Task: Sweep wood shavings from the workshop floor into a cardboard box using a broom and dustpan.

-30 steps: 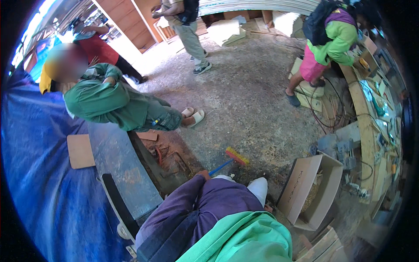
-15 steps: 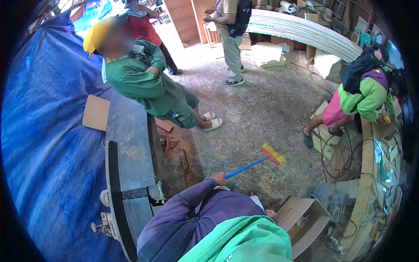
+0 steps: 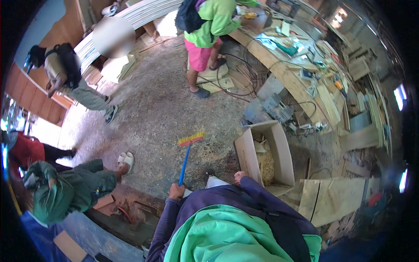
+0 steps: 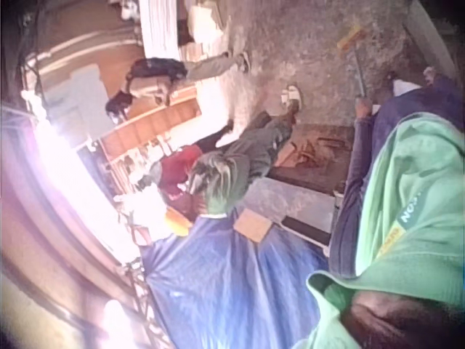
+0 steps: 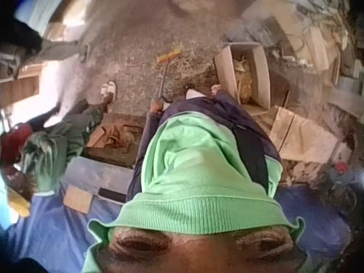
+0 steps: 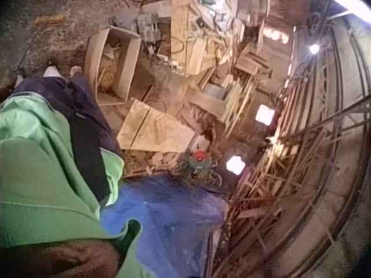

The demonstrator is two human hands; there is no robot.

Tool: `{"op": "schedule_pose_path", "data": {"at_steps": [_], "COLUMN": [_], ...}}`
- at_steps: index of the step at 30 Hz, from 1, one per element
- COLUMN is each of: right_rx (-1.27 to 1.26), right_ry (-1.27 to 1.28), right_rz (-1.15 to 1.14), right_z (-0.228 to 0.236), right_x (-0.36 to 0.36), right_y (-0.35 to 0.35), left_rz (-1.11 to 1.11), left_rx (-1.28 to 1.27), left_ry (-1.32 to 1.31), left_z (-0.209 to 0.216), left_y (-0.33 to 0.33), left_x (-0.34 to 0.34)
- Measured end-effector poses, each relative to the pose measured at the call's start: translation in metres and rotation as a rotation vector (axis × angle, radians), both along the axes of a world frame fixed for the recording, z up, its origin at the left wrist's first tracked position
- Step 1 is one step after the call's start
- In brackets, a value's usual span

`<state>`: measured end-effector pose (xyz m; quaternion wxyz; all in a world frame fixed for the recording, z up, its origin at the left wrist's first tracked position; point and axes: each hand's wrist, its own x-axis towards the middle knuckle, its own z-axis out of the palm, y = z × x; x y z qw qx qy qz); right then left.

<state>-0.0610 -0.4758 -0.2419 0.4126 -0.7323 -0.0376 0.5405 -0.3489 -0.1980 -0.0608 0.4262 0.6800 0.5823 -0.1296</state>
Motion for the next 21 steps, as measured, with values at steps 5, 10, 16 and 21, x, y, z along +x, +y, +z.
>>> {"op": "schedule_pose_path", "data": {"at_steps": [5, 10, 16, 21], "right_rx": [-0.186, -0.133, -0.402, -0.141], "right_ry": [-0.259, -0.686, -0.564, -0.636], "right_rz": [0.007, 0.304, 0.154, 0.335], "right_z": [-0.002, 0.008, -0.004, -0.004], "right_x": [-0.054, -0.131, -0.189, -0.149], "right_y": [-0.04, -0.049, -0.047, -0.051], "left_rz": [-0.314, -0.317, -0.524, -0.677], "left_rx": [0.095, -0.154, -0.2, -0.209], "left_ry": [-0.136, -0.155, -0.114, -0.138], "left_z": [-0.017, -0.024, -0.036, -0.043], "left_y": [0.007, 0.02, 0.021, 0.016], "left_x": [-0.009, -0.042, -0.056, -0.035]}}
